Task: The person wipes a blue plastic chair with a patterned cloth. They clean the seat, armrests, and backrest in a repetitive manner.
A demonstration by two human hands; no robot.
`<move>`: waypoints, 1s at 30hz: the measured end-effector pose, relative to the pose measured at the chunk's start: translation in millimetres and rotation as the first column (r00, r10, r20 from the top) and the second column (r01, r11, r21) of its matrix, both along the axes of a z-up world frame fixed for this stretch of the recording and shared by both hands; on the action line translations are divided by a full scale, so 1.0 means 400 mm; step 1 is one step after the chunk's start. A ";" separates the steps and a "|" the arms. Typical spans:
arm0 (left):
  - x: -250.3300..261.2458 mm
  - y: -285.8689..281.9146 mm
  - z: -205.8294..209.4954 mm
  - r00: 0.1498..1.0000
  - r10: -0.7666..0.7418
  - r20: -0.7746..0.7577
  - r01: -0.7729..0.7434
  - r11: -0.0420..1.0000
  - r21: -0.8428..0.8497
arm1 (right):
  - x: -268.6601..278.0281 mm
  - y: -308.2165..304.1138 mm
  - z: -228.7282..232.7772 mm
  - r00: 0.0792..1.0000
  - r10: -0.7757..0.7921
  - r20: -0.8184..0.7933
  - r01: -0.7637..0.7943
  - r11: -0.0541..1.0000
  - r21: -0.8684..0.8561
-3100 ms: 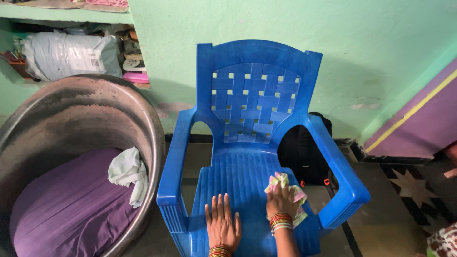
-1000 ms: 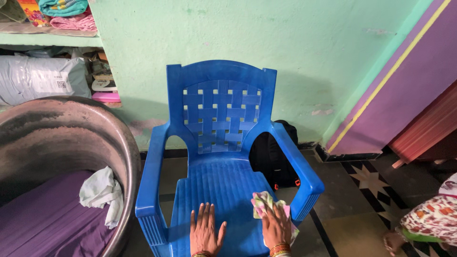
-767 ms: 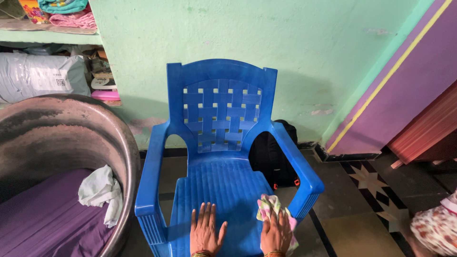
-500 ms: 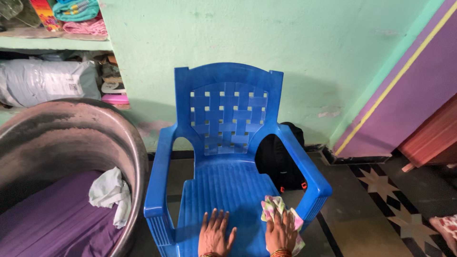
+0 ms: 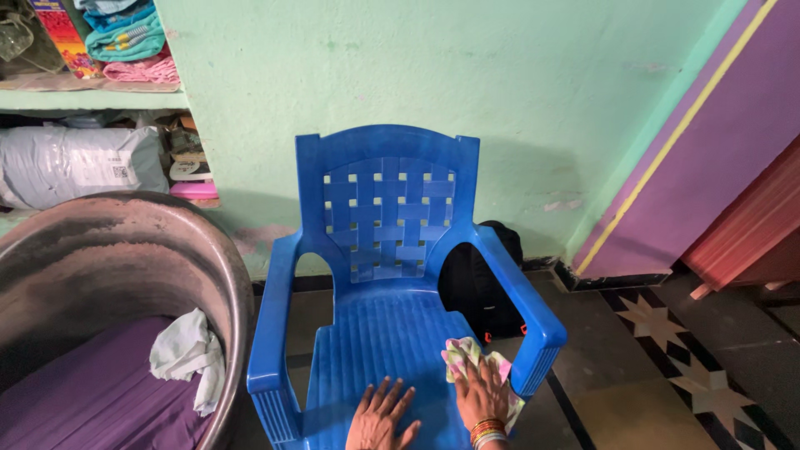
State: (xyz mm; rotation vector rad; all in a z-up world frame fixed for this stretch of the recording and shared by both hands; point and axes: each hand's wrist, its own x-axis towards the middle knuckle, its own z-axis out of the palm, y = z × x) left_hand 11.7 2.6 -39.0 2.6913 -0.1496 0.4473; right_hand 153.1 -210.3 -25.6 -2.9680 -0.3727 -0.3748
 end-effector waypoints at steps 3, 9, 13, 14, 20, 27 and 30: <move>0.010 0.005 -0.012 0.984 -0.167 -0.063 0.168 0.986 0.018 | -0.034 -0.002 -0.004 0.999 0.006 0.053 -0.007 1.000 0.020; 0.040 -0.052 -0.031 0.963 -0.080 -0.259 0.069 0.996 -0.050 | -0.121 -0.021 -0.020 0.925 0.185 0.330 -0.264 0.940 0.214; 0.073 -0.142 0.031 0.858 0.098 -0.504 -0.117 0.993 -0.005 | -0.151 -0.040 -0.014 0.907 0.275 0.318 -0.364 0.893 0.266; 0.087 -0.148 0.054 0.819 0.114 -0.563 -0.134 0.991 0.006 | -0.153 -0.038 -0.009 0.895 0.294 0.337 -0.389 0.884 0.261; 0.127 -0.190 0.075 0.715 0.222 -0.663 -0.197 0.974 0.113 | -0.124 -0.072 0.145 0.888 0.307 0.343 -0.449 0.742 0.499; 0.161 -0.195 0.050 0.686 0.262 -0.679 -0.241 0.962 0.127 | 0.068 -0.094 0.517 0.838 0.177 0.517 -0.323 0.923 0.208; 0.156 -0.207 0.084 0.671 0.290 -0.683 -0.265 0.953 0.144 | 0.184 -0.111 0.547 0.965 0.058 0.255 -0.062 0.998 0.007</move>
